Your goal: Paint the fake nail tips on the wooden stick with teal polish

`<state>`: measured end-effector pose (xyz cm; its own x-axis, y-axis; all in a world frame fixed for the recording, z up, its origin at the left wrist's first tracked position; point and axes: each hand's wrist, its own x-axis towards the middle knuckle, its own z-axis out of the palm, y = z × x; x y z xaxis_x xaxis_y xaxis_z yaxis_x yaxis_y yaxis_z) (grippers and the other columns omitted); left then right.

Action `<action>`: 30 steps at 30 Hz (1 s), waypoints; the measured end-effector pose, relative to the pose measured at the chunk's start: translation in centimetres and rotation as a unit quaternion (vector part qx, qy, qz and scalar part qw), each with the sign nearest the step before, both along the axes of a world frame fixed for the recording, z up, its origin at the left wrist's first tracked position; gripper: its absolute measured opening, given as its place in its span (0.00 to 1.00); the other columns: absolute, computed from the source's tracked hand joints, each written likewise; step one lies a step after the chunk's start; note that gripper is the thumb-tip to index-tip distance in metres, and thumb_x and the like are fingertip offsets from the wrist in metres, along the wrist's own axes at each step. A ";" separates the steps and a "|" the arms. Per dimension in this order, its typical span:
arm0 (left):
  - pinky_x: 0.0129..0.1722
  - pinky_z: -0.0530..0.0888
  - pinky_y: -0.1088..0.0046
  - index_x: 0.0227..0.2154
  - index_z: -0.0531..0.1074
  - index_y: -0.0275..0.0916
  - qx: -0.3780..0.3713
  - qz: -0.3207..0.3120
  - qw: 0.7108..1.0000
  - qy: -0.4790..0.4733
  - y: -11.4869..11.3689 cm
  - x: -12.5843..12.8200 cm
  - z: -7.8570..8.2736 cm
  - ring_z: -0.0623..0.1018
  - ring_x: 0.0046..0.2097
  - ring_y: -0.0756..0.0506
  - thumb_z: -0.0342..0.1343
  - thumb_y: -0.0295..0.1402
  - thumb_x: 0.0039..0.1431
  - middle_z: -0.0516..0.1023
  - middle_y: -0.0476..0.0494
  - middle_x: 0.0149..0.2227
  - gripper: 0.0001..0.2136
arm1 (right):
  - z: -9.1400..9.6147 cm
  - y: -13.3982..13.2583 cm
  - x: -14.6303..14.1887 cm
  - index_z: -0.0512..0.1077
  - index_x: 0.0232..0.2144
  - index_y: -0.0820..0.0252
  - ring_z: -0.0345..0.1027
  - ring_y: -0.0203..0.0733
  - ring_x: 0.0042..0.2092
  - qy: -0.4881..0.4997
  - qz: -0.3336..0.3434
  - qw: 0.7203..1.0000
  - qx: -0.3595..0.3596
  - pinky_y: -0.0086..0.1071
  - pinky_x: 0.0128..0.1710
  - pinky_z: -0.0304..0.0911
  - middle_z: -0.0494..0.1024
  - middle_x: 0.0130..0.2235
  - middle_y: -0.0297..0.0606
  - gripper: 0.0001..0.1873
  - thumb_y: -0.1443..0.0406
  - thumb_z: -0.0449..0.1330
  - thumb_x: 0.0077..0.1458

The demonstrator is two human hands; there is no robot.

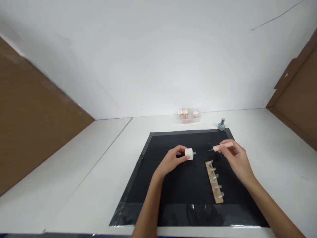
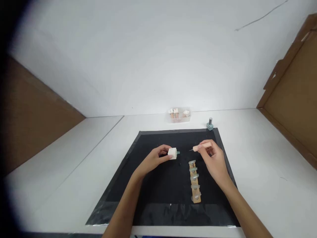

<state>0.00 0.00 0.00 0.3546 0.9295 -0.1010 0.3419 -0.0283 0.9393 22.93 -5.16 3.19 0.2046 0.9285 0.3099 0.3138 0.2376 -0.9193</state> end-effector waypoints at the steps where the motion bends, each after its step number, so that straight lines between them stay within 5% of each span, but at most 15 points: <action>1: 0.47 0.68 0.64 0.38 0.72 0.38 -0.016 0.013 0.998 -0.051 -0.1 0.1 0.2 0.75 0.42 0.44 0.60 0.39 0.47 0.77 0.44 0.38 0.16 | 0.0 -0.2 0.0 0.70 0.29 0.58 0.72 0.41 0.31 -0.011 0.005 1.000 0.009 0.32 0.29 0.66 0.77 0.30 0.37 0.07 0.60 0.58 0.55; 5: 0.43 0.70 0.68 0.41 0.74 0.36 -0.066 0.065 0.966 -0.243 -0.7 0.8 1.0 0.75 0.39 0.46 0.61 0.44 0.46 0.78 0.43 0.38 0.20 | 0.5 -1.0 -0.4 0.72 0.34 0.56 0.71 0.41 0.33 -0.057 0.039 0.995 0.067 0.32 0.31 0.67 0.76 0.32 0.37 0.04 0.63 0.58 0.55; 10: 0.39 0.73 0.70 0.40 0.77 0.36 -0.111 0.050 0.912 -0.393 -1.8 1.6 1.9 0.74 0.36 0.48 0.64 0.43 0.45 0.78 0.43 0.36 0.20 | 1.1 -1.9 -1.3 0.73 0.36 0.53 0.70 0.44 0.35 -0.102 0.104 0.976 0.160 0.37 0.34 0.67 0.77 0.32 0.37 0.06 0.68 0.59 0.53; 17: 0.37 0.73 0.73 0.39 0.78 0.36 -0.140 0.025 0.894 -0.425 -2.2 1.7 2.0 0.74 0.35 0.49 0.65 0.40 0.45 0.78 0.41 0.34 0.19 | 1.6 -2.2 -1.7 0.69 0.44 0.53 0.70 0.44 0.37 -0.203 0.151 0.928 0.274 0.38 0.34 0.67 0.78 0.35 0.39 0.15 0.73 0.55 0.56; 30: 0.37 0.71 0.72 0.41 0.77 0.35 -0.115 0.052 0.904 -0.408 -1.9 1.5 1.7 0.73 0.35 0.48 0.65 0.42 0.43 0.77 0.41 0.34 0.22 | 1.6 -2.1 -1.8 0.67 0.46 0.53 0.69 0.44 0.37 -0.264 0.166 0.905 0.288 0.40 0.35 0.66 0.77 0.37 0.40 0.16 0.74 0.54 0.57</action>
